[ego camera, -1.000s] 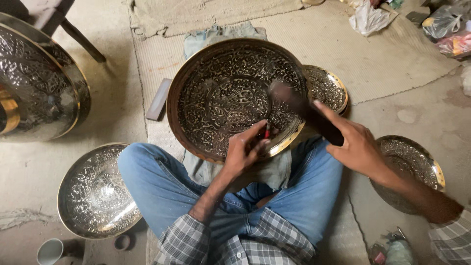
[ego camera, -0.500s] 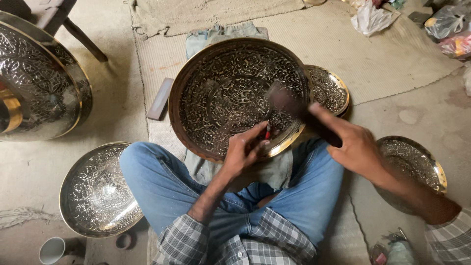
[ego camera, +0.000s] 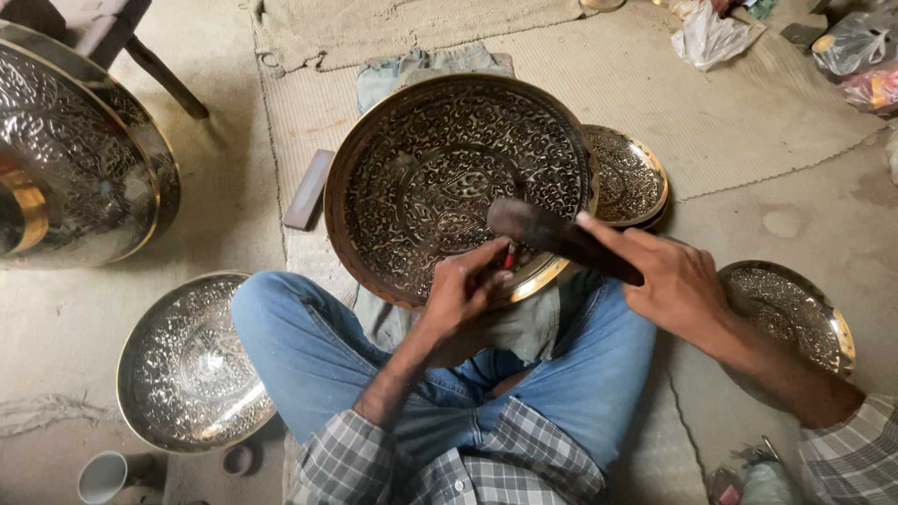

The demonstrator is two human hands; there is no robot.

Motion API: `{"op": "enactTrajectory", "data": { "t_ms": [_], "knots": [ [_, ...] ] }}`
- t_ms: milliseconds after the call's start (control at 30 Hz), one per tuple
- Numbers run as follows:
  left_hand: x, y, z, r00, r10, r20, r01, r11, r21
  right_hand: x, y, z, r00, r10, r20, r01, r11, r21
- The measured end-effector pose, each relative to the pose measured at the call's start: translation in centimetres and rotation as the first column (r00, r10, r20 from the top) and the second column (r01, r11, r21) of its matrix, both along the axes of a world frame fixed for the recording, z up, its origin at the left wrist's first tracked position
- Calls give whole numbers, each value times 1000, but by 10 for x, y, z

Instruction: The person sits on the floor and uses a hammer and chisel to engrave intricate patterns onto a large metal plate. They repeatedly strike the chisel to create detailed designs on the plate's surface.

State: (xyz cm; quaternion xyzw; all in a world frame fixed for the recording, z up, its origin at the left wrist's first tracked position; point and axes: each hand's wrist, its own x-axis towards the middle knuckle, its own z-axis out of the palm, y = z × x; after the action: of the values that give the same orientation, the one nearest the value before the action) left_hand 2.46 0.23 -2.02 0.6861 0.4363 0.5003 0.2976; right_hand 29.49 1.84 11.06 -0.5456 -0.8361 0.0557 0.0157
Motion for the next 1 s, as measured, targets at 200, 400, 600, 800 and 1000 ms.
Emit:
{"op": "enactTrajectory", "data": {
  "t_ms": [200,400,600,800,1000],
  "knots": [
    [0,3,1,999,20,-37,-18,998,58,3,3,-16,962,3,-274,-18,998,-52],
    [-3,2,4,997,2,-75,-8,997,-70,3,3,-20,848,158,-506,-150,987,56],
    [-6,1,6,998,-24,-60,24,1000,-6,-5,-2,-17,903,193,-383,-140,977,162],
    [-11,1,8,994,-52,-92,52,999,-1,-9,-5,-17,848,107,-519,-97,994,47],
    [-12,1,10,995,-47,-93,51,998,39,-7,-5,-14,900,247,-360,-207,967,146]
  ]
}}
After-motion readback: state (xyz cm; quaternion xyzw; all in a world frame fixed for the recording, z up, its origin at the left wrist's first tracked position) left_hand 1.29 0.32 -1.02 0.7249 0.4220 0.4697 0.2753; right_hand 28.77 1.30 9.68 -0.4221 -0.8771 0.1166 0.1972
